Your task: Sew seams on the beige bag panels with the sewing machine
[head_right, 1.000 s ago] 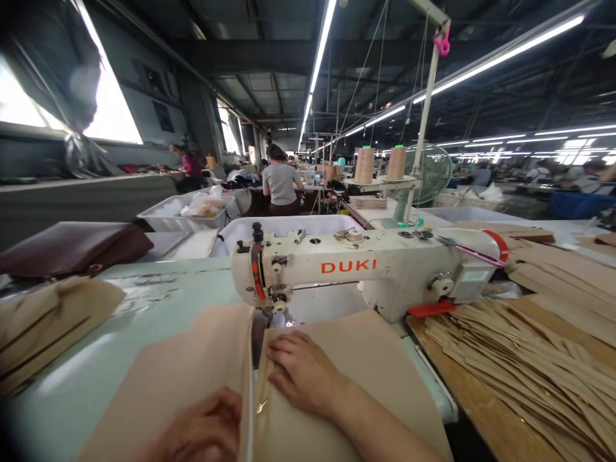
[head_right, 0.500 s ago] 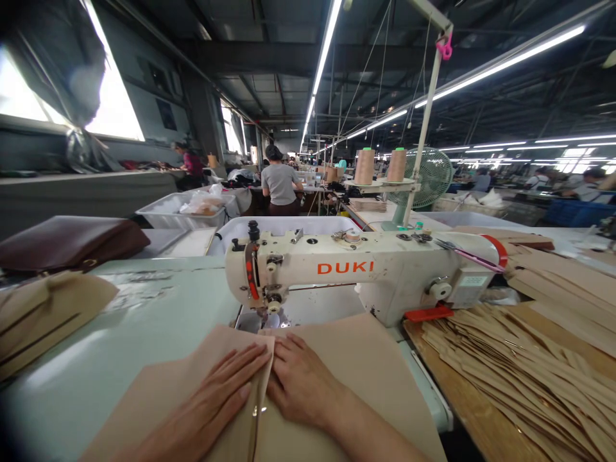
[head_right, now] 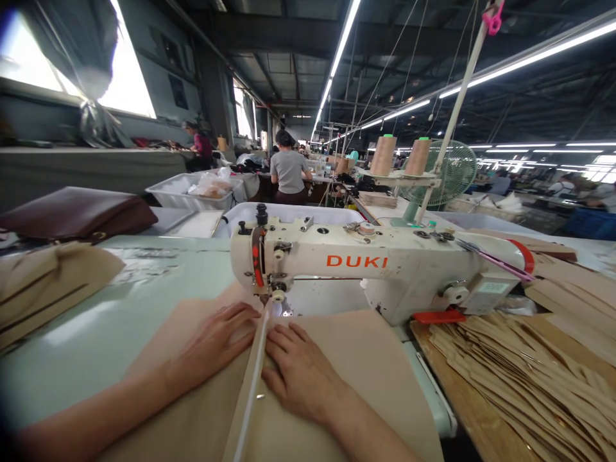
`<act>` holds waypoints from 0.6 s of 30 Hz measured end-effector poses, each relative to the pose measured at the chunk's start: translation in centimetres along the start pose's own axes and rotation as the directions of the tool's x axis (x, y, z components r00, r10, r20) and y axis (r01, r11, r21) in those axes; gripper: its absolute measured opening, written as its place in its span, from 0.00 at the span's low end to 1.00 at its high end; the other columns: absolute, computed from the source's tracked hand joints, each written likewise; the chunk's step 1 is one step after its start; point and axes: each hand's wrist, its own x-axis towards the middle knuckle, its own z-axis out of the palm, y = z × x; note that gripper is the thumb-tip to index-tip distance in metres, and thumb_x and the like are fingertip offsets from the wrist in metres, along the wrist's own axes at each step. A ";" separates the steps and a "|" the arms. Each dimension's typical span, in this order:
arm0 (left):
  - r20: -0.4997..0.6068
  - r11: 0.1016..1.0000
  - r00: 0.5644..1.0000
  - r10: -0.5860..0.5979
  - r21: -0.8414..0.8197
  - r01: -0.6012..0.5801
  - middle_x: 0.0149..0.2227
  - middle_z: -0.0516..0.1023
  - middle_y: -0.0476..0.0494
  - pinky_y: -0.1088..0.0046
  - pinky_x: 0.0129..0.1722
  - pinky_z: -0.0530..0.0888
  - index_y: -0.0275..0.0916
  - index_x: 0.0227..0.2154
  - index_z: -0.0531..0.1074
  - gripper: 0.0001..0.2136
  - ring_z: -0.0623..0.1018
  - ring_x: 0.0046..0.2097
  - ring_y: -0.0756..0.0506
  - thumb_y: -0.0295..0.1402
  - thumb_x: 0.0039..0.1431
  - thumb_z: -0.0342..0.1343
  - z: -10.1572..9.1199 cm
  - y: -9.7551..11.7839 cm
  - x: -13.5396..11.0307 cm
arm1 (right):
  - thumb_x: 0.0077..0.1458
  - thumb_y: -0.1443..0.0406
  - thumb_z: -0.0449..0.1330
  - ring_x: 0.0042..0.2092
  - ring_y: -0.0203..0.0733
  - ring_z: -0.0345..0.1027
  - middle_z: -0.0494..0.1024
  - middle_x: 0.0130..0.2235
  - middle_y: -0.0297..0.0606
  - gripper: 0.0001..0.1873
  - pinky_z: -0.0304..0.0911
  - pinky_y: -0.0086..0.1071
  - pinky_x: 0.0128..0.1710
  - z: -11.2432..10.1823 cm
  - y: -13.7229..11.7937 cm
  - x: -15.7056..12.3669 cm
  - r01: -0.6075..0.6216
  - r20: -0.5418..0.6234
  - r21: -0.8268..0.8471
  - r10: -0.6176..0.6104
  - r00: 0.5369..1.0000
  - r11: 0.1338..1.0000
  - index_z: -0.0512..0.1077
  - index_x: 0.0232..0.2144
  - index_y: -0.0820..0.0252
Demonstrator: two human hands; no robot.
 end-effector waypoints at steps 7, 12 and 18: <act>0.061 1.000 0.998 0.020 0.003 -0.020 0.60 0.70 0.41 0.55 0.64 0.62 0.42 0.60 0.63 0.22 0.68 0.61 0.37 0.44 0.66 0.53 0.0 0.4 -3.1 | 0.66 0.62 0.52 0.65 0.44 0.54 0.66 0.63 0.42 0.24 0.44 0.43 0.69 0.3 0.2 0.0 0.025 -0.008 -0.045 -0.025 1.000 0.999 0.63 0.62 0.59; 0.066 0.999 0.997 0.039 -0.014 -0.038 0.52 0.72 0.43 0.50 0.64 0.56 0.44 0.45 0.71 0.11 0.71 0.55 0.40 0.42 0.68 0.50 -1.7 1.7 -2.3 | 0.66 0.64 0.51 0.64 0.43 0.56 0.69 0.60 0.43 0.22 0.46 0.42 0.68 -0.2 -0.1 0.1 0.037 -0.011 -0.070 -0.038 0.999 0.997 0.64 0.61 0.58; 0.268 0.990 0.955 -0.129 -0.012 0.137 0.40 0.73 0.43 0.49 0.50 0.67 0.42 0.26 0.72 0.16 0.71 0.47 0.35 0.50 0.56 0.61 -2.3 7.3 -3.5 | 0.66 0.63 0.52 0.65 0.46 0.56 0.68 0.61 0.46 0.22 0.45 0.45 0.68 0.0 0.0 0.1 0.046 0.012 -0.076 -0.045 0.999 0.996 0.65 0.60 0.61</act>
